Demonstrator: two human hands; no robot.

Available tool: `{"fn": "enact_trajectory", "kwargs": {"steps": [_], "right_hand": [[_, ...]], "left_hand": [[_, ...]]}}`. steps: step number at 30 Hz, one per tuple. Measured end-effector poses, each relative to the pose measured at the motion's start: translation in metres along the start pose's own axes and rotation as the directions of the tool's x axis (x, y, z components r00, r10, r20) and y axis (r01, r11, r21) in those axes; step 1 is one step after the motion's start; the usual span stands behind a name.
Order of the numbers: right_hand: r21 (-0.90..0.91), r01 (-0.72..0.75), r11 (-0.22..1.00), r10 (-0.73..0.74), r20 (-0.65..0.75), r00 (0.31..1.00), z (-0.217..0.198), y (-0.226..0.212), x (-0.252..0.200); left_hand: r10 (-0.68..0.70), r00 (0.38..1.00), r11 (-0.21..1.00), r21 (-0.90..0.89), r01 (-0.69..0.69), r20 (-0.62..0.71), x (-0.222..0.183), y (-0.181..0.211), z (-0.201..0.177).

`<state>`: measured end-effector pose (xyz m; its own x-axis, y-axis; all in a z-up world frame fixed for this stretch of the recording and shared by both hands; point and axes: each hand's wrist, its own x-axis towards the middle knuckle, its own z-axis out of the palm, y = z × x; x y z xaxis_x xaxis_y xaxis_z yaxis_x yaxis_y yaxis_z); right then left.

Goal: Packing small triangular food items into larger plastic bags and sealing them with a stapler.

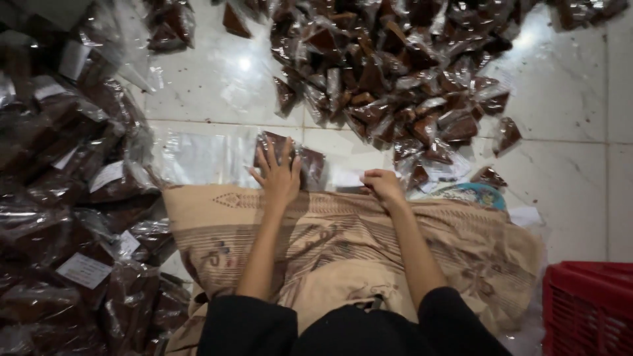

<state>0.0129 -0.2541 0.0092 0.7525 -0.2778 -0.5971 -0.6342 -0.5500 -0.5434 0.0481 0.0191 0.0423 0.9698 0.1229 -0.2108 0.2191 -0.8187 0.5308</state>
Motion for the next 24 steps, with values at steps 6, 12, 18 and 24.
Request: {"fn": "enact_trajectory", "kwargs": {"steps": [6, 12, 18, 24], "right_hand": [[0.245, 0.521, 0.817, -0.563, 0.151, 0.812, 0.056, 0.033, 0.040], [0.672, -0.108, 0.732, 0.072, 0.082, 0.994, 0.035, -0.027, 0.004], [0.359, 0.476, 0.803, -0.558, 0.169, 0.813, 0.093, 0.000, 0.037], [0.811, -0.101, 0.577, -0.115, 0.204, 0.972, 0.077, -0.041, 0.028]], "left_hand": [[0.048, 0.996, 0.999, 0.014, -0.049, 0.077, -0.001, -0.018, 0.005], [0.012, 0.997, 0.998, 0.067, -0.018, 0.083, 0.003, -0.029, 0.002], [0.040, 0.998, 0.998, 0.051, -0.043, 0.043, 0.008, -0.026, 0.011], [0.067, 0.998, 0.998, 0.002, -0.067, 0.004, 0.009, -0.025, 0.003]]}}
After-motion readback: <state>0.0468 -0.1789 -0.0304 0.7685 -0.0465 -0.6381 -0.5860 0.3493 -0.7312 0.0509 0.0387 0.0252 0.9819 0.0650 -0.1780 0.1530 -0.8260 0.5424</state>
